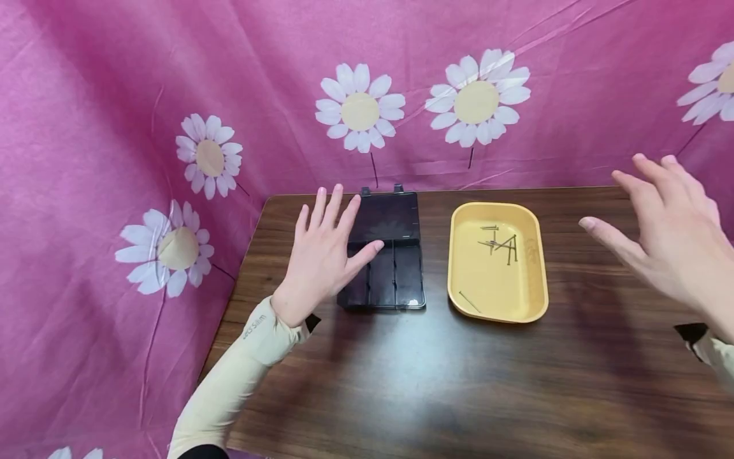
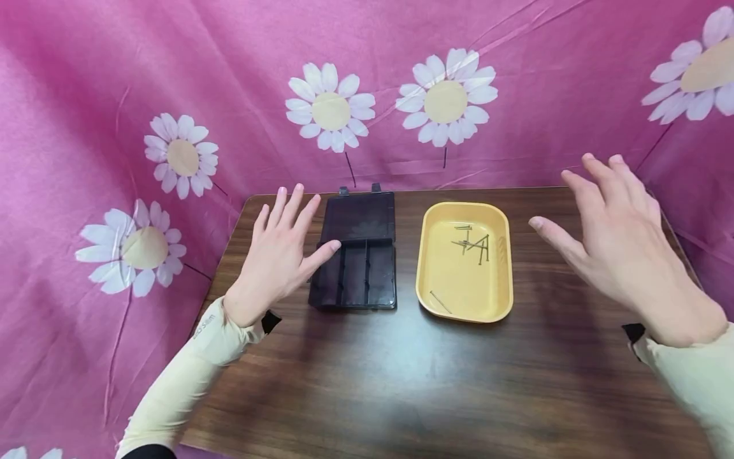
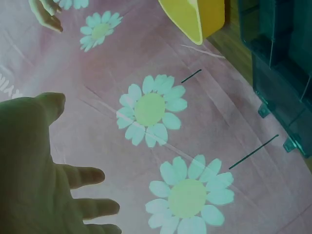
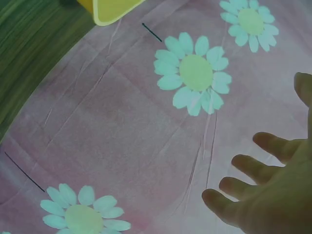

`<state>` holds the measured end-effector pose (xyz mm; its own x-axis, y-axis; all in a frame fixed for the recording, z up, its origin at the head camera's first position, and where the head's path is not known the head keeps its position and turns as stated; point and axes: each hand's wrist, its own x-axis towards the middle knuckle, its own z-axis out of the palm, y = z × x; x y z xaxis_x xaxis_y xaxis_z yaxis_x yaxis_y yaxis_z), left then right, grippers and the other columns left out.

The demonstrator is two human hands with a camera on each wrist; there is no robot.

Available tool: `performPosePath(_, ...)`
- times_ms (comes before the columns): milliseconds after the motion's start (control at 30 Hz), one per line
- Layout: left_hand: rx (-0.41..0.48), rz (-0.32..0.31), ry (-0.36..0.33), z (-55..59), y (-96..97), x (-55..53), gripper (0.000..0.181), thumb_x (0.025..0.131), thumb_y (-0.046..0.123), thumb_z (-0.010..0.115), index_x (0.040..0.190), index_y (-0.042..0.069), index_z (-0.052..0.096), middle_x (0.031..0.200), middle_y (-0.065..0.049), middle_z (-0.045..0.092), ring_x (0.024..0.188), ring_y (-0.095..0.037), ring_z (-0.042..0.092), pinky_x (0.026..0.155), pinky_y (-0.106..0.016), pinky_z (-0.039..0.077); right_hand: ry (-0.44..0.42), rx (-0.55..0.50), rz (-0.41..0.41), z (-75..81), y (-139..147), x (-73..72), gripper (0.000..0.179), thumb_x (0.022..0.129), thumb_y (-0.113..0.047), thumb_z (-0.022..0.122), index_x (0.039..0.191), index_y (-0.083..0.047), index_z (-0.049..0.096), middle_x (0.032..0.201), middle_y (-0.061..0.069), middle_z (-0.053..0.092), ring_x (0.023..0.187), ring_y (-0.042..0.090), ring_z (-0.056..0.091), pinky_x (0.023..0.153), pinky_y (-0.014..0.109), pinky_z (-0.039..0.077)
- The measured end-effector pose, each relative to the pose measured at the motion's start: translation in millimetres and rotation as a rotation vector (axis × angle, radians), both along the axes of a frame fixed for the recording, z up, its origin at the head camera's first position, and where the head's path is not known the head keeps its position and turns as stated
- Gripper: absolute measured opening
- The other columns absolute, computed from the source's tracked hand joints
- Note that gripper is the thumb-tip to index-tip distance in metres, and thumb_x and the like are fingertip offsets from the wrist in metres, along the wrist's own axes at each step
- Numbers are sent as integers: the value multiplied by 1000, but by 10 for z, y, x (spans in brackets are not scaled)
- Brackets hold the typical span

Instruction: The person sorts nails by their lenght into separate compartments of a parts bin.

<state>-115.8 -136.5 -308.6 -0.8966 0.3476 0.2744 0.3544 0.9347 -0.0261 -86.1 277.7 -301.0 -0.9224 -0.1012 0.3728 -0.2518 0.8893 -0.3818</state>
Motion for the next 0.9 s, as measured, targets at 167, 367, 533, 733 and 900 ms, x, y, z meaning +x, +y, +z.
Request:
performPosePath(167,98,21,-35,-29,-28,-31,75,83,71,23,142,24,23,150,-3,16,139,-21,3,107,-50,15,166,-122,29,9,-30,-1,57,81,-32,62,125,2,47,139,18,37,134,31,23,107,47,10)
performPosePath(367,197,48,-63,-197,-45,-48,71,85,67,23,143,26,16,151,0,12,139,-21,5,106,-50,16,240,-193,36,-35,-66,-8,55,83,-31,60,124,2,48,135,18,42,129,31,30,106,39,15)
performPosePath(533,284,101,-105,-388,-53,-55,71,86,67,24,144,30,4,151,4,4,139,-20,2,107,-50,16,261,-244,32,-170,-139,-25,55,83,-30,59,128,0,45,134,20,43,127,33,35,106,39,18)
performPosePath(733,546,205,-226,-715,-139,-62,70,87,63,30,143,32,4,151,4,10,138,-21,7,105,-53,16,164,-433,-102,-451,-313,31,52,82,-16,61,131,-17,45,132,5,46,114,4,43,93,12,32)
performPosePath(900,787,322,-336,-1065,-257,-27,66,89,53,39,142,20,21,147,-6,25,134,-21,23,106,-44,22,8,-632,-248,-717,-502,46,42,84,-14,60,125,-17,51,107,-13,52,95,-5,47,73,7,35)
